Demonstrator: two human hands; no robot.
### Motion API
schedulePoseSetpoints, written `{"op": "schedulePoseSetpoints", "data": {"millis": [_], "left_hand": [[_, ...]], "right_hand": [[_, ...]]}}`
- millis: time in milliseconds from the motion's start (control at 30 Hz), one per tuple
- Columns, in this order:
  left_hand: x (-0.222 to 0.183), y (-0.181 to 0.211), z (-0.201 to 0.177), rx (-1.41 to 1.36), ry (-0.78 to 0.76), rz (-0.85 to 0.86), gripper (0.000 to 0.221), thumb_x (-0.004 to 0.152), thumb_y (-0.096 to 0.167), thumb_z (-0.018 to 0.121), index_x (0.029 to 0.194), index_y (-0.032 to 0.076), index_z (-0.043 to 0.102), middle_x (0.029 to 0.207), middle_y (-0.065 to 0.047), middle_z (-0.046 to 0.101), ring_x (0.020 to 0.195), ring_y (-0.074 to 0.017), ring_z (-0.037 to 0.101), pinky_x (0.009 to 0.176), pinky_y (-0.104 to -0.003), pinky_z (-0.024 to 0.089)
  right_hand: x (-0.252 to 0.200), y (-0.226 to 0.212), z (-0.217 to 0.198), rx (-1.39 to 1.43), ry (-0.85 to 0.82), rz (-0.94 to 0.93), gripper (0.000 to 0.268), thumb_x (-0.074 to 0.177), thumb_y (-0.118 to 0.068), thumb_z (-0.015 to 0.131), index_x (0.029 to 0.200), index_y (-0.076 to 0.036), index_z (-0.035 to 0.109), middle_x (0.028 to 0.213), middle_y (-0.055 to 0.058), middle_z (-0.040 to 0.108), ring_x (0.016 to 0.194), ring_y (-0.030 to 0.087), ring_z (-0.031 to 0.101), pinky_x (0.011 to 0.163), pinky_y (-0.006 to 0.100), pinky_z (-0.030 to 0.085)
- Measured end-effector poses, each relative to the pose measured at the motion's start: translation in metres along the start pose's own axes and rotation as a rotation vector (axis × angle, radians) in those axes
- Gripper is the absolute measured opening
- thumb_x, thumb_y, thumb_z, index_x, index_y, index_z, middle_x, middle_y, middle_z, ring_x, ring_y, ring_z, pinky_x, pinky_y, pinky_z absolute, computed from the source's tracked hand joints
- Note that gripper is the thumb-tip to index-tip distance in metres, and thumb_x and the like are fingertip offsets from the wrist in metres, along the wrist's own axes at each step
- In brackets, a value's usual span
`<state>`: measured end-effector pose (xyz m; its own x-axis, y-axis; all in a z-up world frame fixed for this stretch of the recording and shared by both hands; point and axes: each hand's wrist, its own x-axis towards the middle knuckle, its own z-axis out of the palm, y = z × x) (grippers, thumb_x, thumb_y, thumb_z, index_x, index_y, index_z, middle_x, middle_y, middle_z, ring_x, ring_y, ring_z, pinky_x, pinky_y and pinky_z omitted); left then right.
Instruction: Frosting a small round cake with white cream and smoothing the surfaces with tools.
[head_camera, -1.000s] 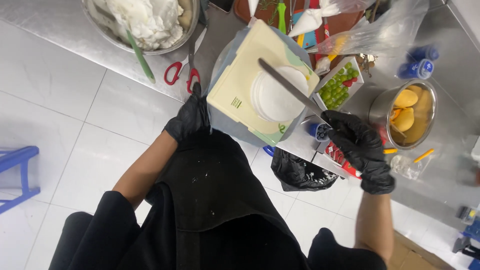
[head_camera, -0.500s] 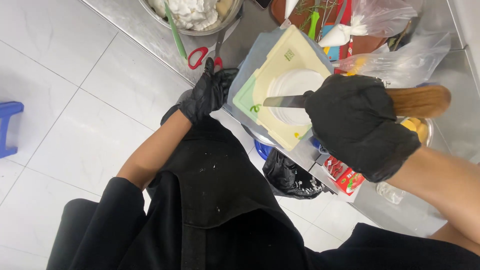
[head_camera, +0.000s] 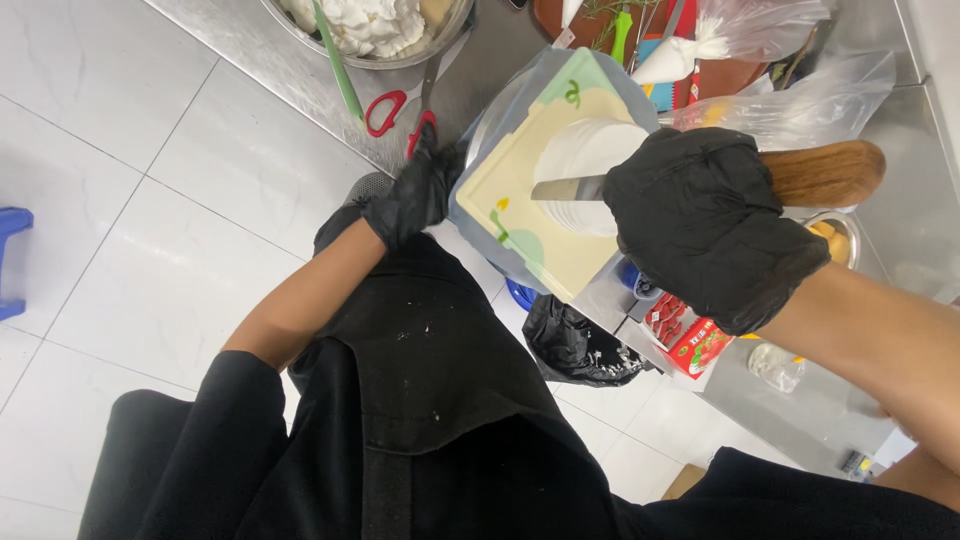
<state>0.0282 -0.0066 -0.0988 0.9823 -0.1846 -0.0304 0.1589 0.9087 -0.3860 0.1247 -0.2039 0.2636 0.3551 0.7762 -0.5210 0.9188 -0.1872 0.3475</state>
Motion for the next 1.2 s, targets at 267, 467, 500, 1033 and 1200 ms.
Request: {"op": "schedulePoseSetpoints", "data": {"millis": [267,467,500,1033,1200], "left_hand": [[0.004,0.012,0.026,0.528,0.265,-0.042,0.083,0.091,0.082,0.039,0.114,0.008,0.069,0.09,-0.006,0.072,0.082,-0.0204,0.071,0.074,-0.035,0.063],[0.0,-0.025,-0.011,0.407,0.367,0.036,0.07,0.098,0.071,0.046,0.131,0.012,0.064,0.113,-0.004,0.075,0.103,-0.0178,0.07,0.091,-0.034,0.061],[0.001,-0.029,-0.021,0.569,0.456,0.009,0.069,0.085,0.071,0.051,0.129,0.02,0.063,0.116,-0.001,0.078,0.107,-0.0157,0.072,0.093,-0.035,0.063],[-0.005,0.001,0.055,0.455,0.239,-0.047,0.099,0.087,0.081,0.04,0.139,-0.001,0.058,0.123,-0.014,0.074,0.108,-0.0265,0.073,0.1,-0.04,0.056],[0.002,-0.023,-0.026,0.468,0.279,0.011,0.086,0.102,0.075,0.049,0.157,0.008,0.052,0.134,-0.008,0.069,0.117,-0.02,0.066,0.111,-0.039,0.053]], "right_hand": [[-0.057,0.064,0.136,0.024,-0.01,0.01,0.022,0.099,-0.029,0.064,0.114,-0.017,0.075,0.082,0.008,0.063,0.074,0.024,0.065,0.065,0.041,0.049],[-0.078,0.039,0.162,0.032,-0.009,0.008,0.022,0.099,-0.029,0.064,0.114,-0.017,0.075,0.082,0.008,0.064,0.074,0.024,0.065,0.065,0.041,0.049],[-0.081,0.035,0.166,0.033,-0.01,0.009,0.022,0.099,-0.029,0.064,0.114,-0.017,0.075,0.082,0.008,0.064,0.074,0.024,0.065,0.065,0.041,0.049],[-0.096,0.03,0.176,0.067,-0.024,0.027,0.023,0.098,-0.029,0.065,0.115,-0.017,0.075,0.083,0.008,0.064,0.074,0.024,0.065,0.065,0.041,0.049],[-0.1,0.049,0.17,0.069,-0.018,0.027,0.023,0.098,-0.029,0.065,0.116,-0.017,0.075,0.083,0.008,0.064,0.074,0.024,0.065,0.065,0.041,0.049]]}}
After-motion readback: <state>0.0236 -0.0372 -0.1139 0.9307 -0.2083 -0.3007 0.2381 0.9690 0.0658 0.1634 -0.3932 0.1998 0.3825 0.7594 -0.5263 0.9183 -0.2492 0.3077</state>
